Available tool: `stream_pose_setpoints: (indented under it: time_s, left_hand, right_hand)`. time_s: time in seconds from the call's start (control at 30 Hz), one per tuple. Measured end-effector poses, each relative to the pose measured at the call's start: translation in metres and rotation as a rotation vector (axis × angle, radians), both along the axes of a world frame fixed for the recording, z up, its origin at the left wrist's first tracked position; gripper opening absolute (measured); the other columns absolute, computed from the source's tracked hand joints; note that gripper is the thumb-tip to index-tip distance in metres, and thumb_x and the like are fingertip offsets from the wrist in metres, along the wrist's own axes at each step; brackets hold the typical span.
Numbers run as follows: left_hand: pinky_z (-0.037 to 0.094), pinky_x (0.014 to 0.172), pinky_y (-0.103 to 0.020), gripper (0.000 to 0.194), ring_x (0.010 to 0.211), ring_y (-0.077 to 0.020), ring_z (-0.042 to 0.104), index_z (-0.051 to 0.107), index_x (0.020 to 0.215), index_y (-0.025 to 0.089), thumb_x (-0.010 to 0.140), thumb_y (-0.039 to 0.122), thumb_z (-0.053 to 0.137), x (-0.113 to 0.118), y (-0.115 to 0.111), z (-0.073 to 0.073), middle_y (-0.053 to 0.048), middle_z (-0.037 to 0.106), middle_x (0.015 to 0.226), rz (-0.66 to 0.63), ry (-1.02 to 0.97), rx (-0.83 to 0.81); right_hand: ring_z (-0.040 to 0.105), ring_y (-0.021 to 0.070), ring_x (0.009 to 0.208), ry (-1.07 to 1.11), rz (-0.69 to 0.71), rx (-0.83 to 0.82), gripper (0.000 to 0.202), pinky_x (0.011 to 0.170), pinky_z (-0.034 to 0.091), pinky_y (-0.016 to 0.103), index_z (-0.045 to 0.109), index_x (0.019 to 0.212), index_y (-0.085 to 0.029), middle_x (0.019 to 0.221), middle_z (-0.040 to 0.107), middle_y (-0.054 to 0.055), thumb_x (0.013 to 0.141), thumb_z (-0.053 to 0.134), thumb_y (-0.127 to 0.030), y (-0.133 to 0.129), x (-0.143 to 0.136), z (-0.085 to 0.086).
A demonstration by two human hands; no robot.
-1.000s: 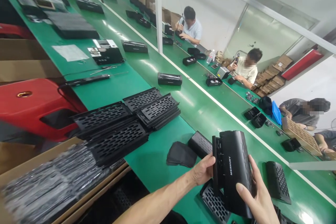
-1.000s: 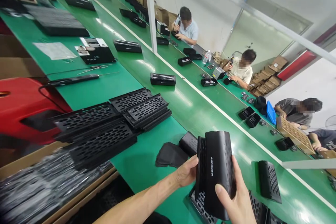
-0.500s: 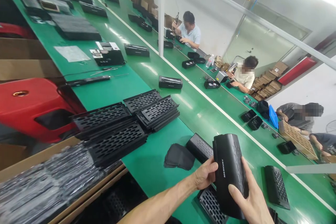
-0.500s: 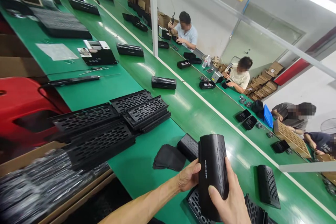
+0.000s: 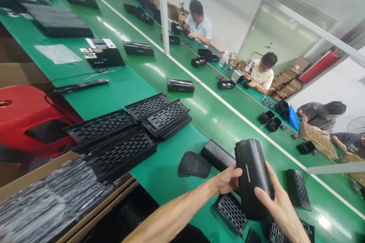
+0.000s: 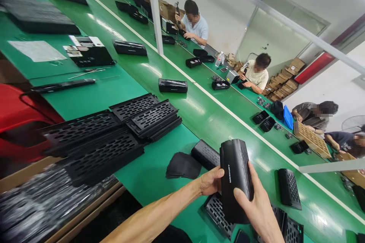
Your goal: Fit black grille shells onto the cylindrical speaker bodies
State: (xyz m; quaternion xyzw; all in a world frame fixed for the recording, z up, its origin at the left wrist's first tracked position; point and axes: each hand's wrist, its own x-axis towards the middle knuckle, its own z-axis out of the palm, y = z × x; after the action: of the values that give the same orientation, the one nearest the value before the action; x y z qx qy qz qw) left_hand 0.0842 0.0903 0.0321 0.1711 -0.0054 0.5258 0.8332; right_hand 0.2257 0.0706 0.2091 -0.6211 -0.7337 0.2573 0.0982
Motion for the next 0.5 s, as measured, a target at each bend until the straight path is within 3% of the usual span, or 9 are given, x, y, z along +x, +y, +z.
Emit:
stream_pose_setpoints:
  time_s: [0.17, 0.27, 0.33, 0.4, 0.5]
  left_hand:
    - [0.056, 0.066, -0.028, 0.066, 0.074, -0.0208, 0.074, 0.071, 0.12, 0.017, 0.069, 0.055, 0.09, 0.0, 0.009, 0.008, -0.011, 0.08, 0.099, -0.004, -0.006, -0.037]
    - [0.055, 0.065, -0.027, 0.066, 0.079, -0.0227, 0.075, 0.072, 0.121, 0.016, 0.068, 0.051, 0.091, -0.007, 0.012, 0.019, -0.013, 0.08, 0.104, 0.055, 0.004, -0.026]
    - [0.057, 0.069, -0.03, 0.066, 0.085, -0.0258, 0.075, 0.072, 0.118, 0.016, 0.065, 0.049, 0.092, -0.015, 0.014, 0.027, -0.013, 0.079, 0.105, 0.112, 0.015, -0.023]
    - [0.059, 0.076, -0.035, 0.066, 0.093, -0.0291, 0.075, 0.072, 0.116, 0.015, 0.063, 0.048, 0.094, -0.022, 0.014, 0.034, -0.013, 0.079, 0.107, 0.174, 0.02, -0.032]
    - [0.059, 0.084, -0.039, 0.064, 0.1, -0.0313, 0.074, 0.071, 0.116, 0.015, 0.065, 0.046, 0.094, -0.025, 0.013, 0.042, -0.013, 0.078, 0.11, 0.234, 0.038, -0.043]
  right_hand:
    - [0.04, 0.0386, 0.151, 0.054, 0.027, -0.047, 0.098, 0.124, 0.031, 0.059, 0.032, 0.165, -0.024, 0.165, 0.042, 0.012, 0.084, 0.066, -0.066, 0.015, -0.003, 0.019]
    - [0.044, 0.0391, 0.148, 0.138, 0.003, 0.009, 0.091, 0.123, 0.033, 0.06, 0.038, 0.162, -0.025, 0.162, 0.047, 0.013, 0.085, 0.068, -0.064, 0.009, 0.005, 0.017]
    - [0.042, 0.039, 0.149, 0.255, -0.052, 0.169, 0.088, 0.121, 0.036, 0.059, 0.037, 0.161, -0.026, 0.163, 0.044, 0.014, 0.088, 0.067, -0.062, -0.006, 0.009, 0.004]
    - [0.033, 0.0387, 0.154, 0.341, -0.118, 0.329, 0.098, 0.121, 0.036, 0.058, 0.022, 0.165, -0.026, 0.168, 0.031, 0.015, 0.087, 0.07, -0.059, -0.024, 0.007, -0.017]
    - [0.024, 0.0414, 0.157, 0.329, -0.216, 0.412, 0.12, 0.122, 0.033, 0.061, -0.001, 0.166, -0.026, 0.172, 0.01, 0.018, 0.081, 0.079, -0.056, -0.041, -0.007, -0.052]
